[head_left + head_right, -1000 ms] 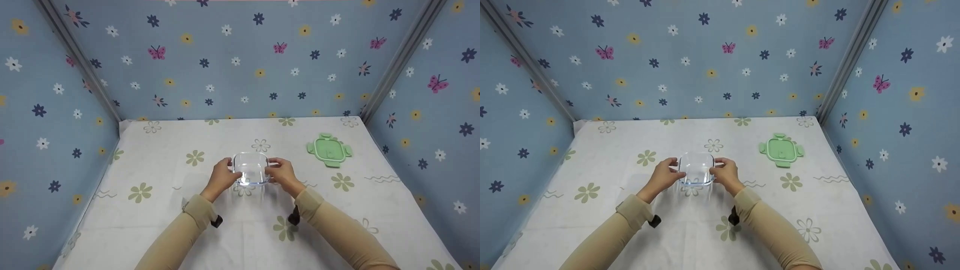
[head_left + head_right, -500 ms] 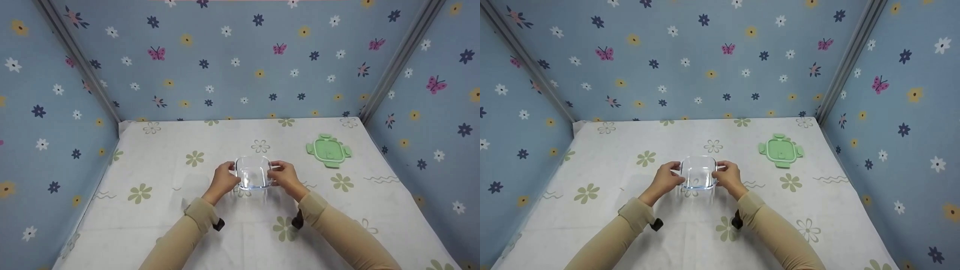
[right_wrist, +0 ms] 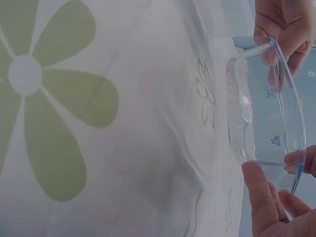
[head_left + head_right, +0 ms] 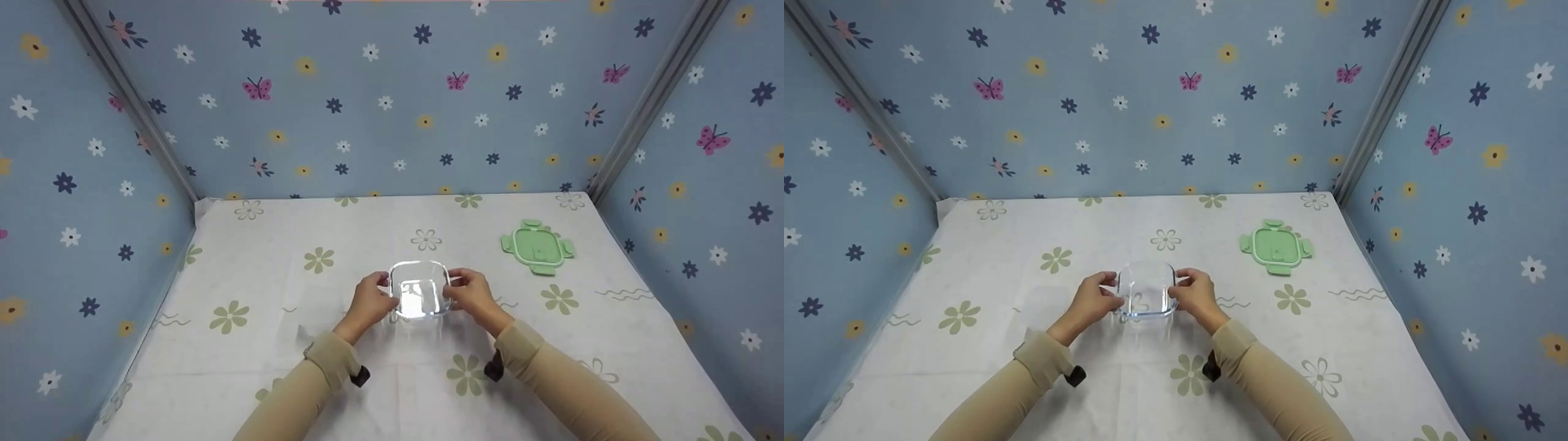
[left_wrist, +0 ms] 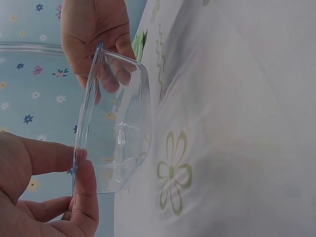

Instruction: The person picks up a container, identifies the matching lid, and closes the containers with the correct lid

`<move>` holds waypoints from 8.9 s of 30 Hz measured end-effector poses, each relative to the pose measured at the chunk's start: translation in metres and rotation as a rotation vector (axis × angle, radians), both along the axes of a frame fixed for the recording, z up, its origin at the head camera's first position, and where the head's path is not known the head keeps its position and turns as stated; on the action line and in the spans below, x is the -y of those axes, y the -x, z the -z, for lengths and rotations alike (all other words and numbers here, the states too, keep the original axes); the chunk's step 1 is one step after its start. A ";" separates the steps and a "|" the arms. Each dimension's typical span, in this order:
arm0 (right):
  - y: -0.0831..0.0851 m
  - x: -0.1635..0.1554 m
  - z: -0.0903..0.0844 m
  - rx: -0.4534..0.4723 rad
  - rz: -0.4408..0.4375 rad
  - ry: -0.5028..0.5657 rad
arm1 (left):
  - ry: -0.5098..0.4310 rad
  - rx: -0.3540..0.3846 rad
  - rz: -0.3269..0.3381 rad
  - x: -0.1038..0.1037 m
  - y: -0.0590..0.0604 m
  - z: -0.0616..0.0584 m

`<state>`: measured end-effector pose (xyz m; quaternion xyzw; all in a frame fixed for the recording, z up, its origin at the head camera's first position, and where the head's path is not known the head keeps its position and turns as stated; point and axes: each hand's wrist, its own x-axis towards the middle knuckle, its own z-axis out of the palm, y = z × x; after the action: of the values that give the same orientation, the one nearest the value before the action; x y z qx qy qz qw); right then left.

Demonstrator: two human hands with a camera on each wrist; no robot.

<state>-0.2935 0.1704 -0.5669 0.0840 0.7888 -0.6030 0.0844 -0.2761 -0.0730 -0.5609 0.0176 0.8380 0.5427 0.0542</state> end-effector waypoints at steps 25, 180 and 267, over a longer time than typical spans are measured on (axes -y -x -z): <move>-0.018 -0.016 0.012 0.026 -0.026 -0.060 | -0.055 0.072 0.036 -0.010 -0.016 0.015; 0.025 -0.196 0.018 -0.148 -0.002 -0.431 | -0.034 0.132 0.211 -0.008 0.001 0.034; 0.053 -0.229 0.011 -0.175 -0.033 -0.450 | -0.030 0.123 0.226 -0.011 0.002 0.038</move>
<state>-0.3462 0.3991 -0.5776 0.0354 0.9089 -0.4155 0.0047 -0.2783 -0.0624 -0.5986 0.0795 0.8176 0.5456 0.1659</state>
